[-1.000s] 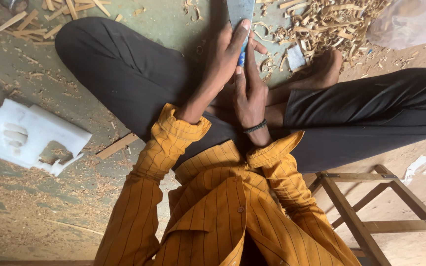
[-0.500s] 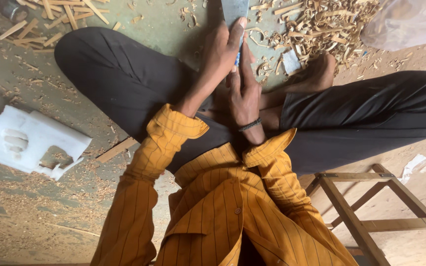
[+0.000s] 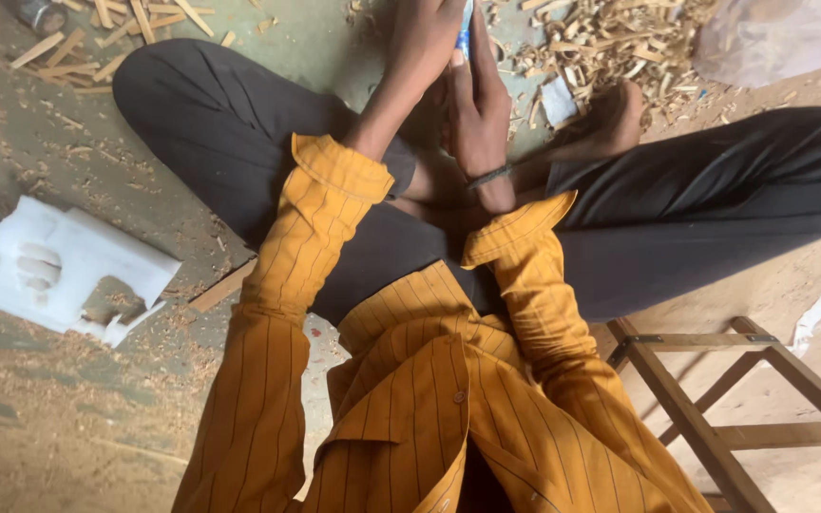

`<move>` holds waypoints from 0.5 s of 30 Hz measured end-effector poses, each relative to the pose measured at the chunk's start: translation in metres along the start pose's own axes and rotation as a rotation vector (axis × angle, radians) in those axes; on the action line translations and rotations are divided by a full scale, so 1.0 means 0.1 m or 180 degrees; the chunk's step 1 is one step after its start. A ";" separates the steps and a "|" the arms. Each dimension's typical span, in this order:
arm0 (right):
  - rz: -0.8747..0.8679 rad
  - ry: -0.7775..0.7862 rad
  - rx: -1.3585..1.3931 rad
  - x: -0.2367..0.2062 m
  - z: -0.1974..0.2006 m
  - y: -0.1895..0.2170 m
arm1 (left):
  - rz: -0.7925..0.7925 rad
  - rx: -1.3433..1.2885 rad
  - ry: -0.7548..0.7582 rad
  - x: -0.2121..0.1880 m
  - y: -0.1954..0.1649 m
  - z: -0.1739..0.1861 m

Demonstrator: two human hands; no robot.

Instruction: The person sits cross-legged on the floor and uses a hand chisel to shave thin layers from a small wooden block. They repeatedly draw the chisel across the wood surface, producing wood shavings that accumulate on the floor.

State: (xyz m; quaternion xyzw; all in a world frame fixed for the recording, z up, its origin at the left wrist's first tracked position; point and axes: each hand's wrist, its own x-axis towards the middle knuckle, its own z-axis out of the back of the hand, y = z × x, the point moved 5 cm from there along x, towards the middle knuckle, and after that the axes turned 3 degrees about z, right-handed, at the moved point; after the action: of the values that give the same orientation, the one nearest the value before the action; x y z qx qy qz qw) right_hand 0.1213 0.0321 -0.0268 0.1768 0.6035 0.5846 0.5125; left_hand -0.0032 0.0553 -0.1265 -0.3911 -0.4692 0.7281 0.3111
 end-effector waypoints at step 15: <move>0.0610 -0.0013 -0.0706 -0.46 0.06 -0.01 | 0.0902 -0.1209 0.0238 -0.77 -0.34 0.12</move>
State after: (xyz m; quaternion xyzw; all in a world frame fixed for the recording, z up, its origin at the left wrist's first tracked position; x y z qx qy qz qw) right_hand 0.1452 -0.0022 -0.0074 0.1771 0.5145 0.6936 0.4720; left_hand 0.0282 -0.0012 -0.0708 -0.5312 -0.5263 0.6482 0.1438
